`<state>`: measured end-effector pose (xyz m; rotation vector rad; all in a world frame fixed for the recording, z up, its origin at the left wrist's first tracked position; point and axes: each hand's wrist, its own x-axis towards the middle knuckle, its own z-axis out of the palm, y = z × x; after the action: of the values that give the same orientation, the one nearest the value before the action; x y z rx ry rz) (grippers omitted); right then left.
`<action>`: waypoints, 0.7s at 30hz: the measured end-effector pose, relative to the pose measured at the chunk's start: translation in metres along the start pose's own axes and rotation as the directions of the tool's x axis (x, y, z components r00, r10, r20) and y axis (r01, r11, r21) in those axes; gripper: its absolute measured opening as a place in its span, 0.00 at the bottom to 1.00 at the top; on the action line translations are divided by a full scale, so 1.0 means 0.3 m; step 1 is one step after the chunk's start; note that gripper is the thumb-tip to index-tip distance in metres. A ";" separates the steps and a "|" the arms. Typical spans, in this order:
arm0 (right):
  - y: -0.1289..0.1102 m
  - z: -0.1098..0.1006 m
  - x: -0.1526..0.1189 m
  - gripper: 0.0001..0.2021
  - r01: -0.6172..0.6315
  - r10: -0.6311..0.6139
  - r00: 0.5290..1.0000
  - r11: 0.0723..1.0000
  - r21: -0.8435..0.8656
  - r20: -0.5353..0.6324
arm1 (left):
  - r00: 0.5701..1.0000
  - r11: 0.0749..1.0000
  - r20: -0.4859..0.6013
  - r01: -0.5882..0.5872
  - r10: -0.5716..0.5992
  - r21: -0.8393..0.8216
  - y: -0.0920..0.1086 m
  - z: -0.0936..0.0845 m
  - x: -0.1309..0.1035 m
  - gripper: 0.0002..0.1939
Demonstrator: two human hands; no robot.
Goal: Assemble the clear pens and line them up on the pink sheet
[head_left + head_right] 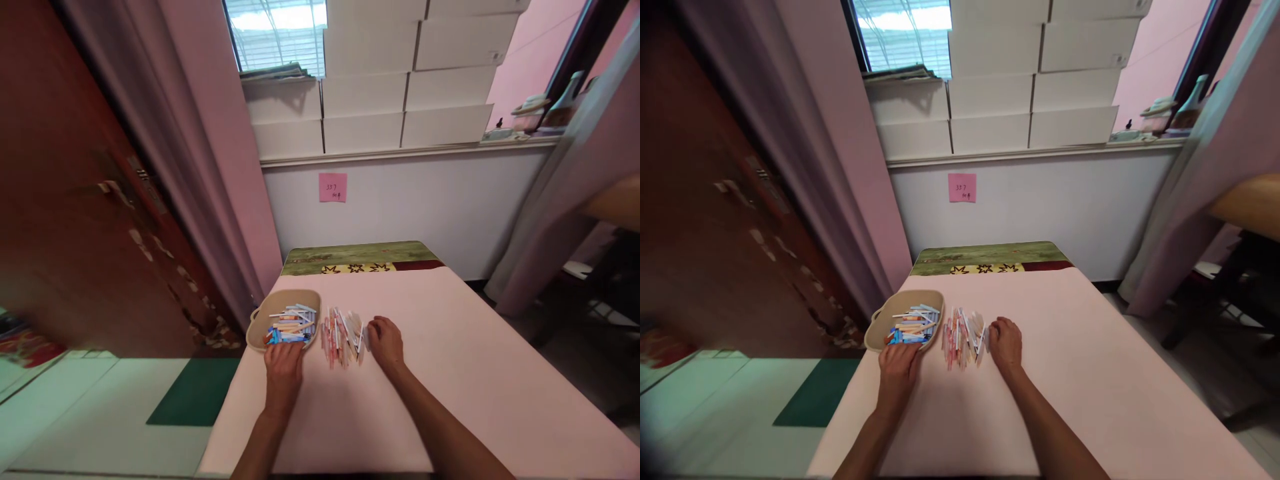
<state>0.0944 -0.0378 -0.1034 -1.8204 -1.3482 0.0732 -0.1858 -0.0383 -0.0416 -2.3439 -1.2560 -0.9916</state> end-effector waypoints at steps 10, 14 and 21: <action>0.000 0.005 0.001 0.14 0.018 -0.017 1.000 1.000 0.006 -0.019 | 0.985 0.996 -0.154 -0.077 0.082 0.040 0.084 -0.004 -0.022 0.14; 0.012 0.016 0.006 0.17 0.012 -0.012 0.999 1.000 -0.002 -0.031 | 0.984 0.975 -0.067 -0.173 0.165 -0.139 0.171 0.003 -0.074 0.11; 0.005 0.019 0.011 0.20 0.005 -0.006 0.999 1.000 -0.006 -0.038 | 0.996 0.981 0.066 -0.049 0.063 -0.189 0.223 0.024 -0.112 0.09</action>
<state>0.0940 -0.0319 -0.1066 -1.8143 -1.3280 0.0316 -0.1407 -0.0931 -0.0665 -2.5641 -1.1599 -1.0576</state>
